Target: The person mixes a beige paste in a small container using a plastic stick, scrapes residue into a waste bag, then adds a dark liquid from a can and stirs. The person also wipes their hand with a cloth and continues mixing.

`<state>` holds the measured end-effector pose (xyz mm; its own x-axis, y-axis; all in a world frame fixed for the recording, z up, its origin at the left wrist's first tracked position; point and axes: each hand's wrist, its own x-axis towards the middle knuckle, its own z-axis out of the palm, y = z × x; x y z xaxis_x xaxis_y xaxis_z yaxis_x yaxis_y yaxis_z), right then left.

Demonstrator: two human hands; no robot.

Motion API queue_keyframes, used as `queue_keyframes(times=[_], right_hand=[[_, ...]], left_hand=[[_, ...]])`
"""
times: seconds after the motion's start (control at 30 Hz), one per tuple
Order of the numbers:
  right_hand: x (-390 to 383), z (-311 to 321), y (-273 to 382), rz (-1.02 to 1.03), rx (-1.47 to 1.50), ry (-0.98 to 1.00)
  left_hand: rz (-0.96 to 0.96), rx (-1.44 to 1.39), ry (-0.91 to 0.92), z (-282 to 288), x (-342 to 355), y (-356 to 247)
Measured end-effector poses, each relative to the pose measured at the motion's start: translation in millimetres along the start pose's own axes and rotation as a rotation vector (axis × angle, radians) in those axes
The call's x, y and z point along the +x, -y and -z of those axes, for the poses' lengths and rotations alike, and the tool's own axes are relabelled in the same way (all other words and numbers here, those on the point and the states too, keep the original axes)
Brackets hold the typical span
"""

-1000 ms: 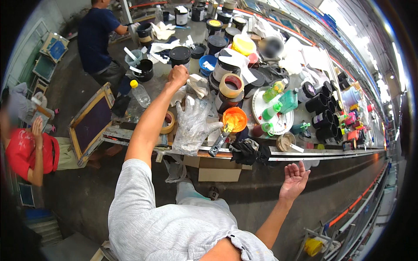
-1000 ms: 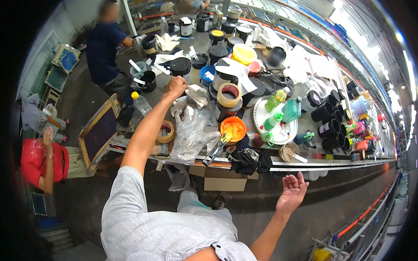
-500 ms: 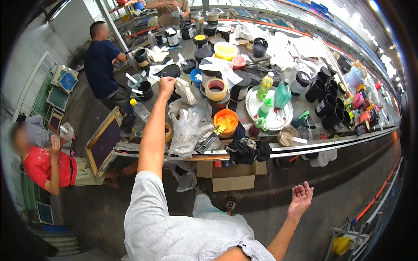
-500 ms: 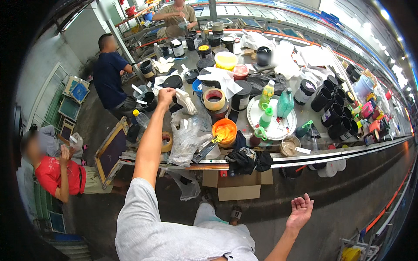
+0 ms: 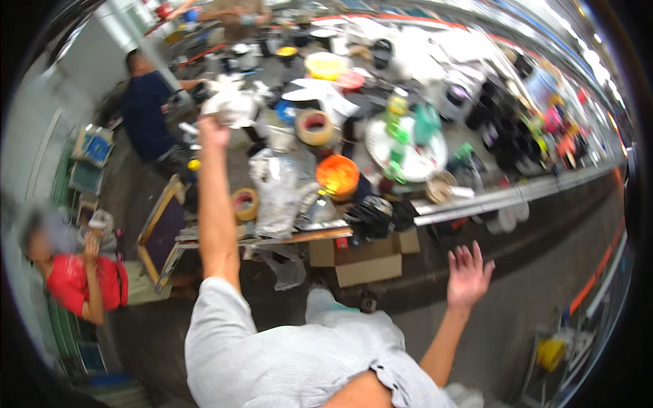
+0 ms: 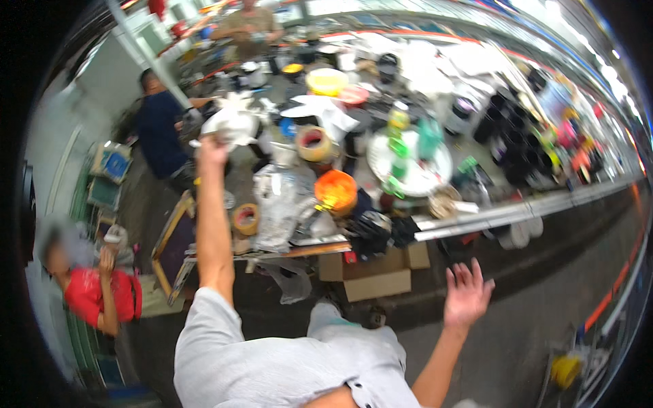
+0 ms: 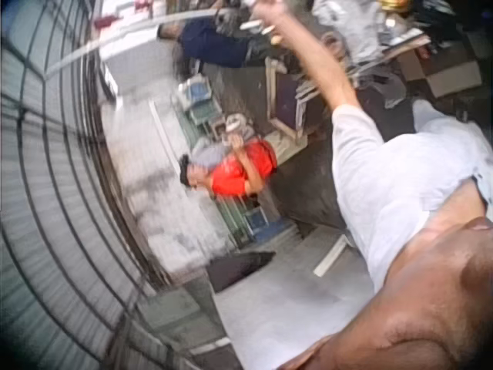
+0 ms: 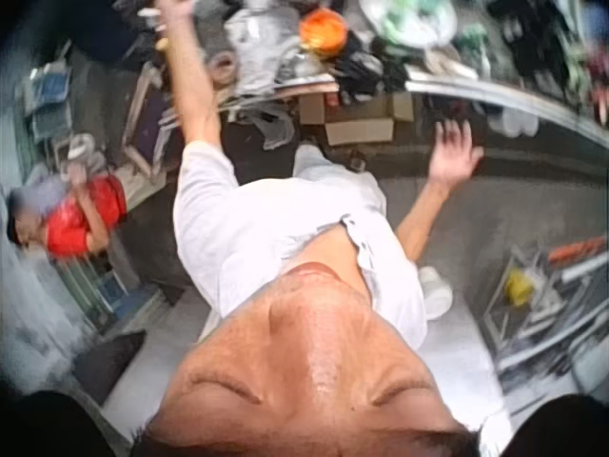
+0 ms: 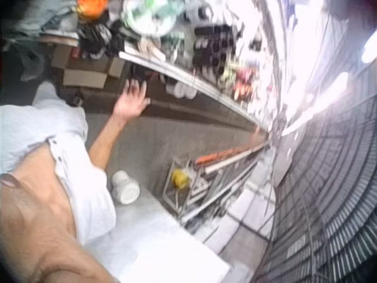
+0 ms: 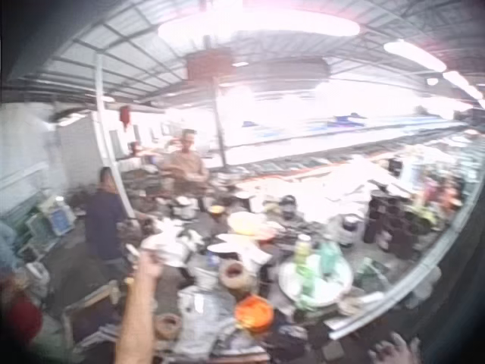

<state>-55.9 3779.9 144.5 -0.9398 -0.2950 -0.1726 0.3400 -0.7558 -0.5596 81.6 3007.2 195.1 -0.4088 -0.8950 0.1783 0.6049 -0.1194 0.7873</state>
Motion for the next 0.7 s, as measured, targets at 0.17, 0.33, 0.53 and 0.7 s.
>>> queue_keyframes(times=[0.17,0.33,0.53,0.7], right_hand=[[28,-43,-12,-0.174,0.320,0.375],[28,-68,-11,-0.189,0.356,0.399],[24,-63,2,-0.044,0.099,0.461],[26,-36,21,0.148,-0.245,0.413]], left_hand=[[0.121,-0.323,0.328,-80,-177,-60],[0.359,-0.240,0.525,-256,-391,-1],[0.458,0.172,0.534,-326,-515,87],[-0.021,0.589,0.858,-360,-576,109]])
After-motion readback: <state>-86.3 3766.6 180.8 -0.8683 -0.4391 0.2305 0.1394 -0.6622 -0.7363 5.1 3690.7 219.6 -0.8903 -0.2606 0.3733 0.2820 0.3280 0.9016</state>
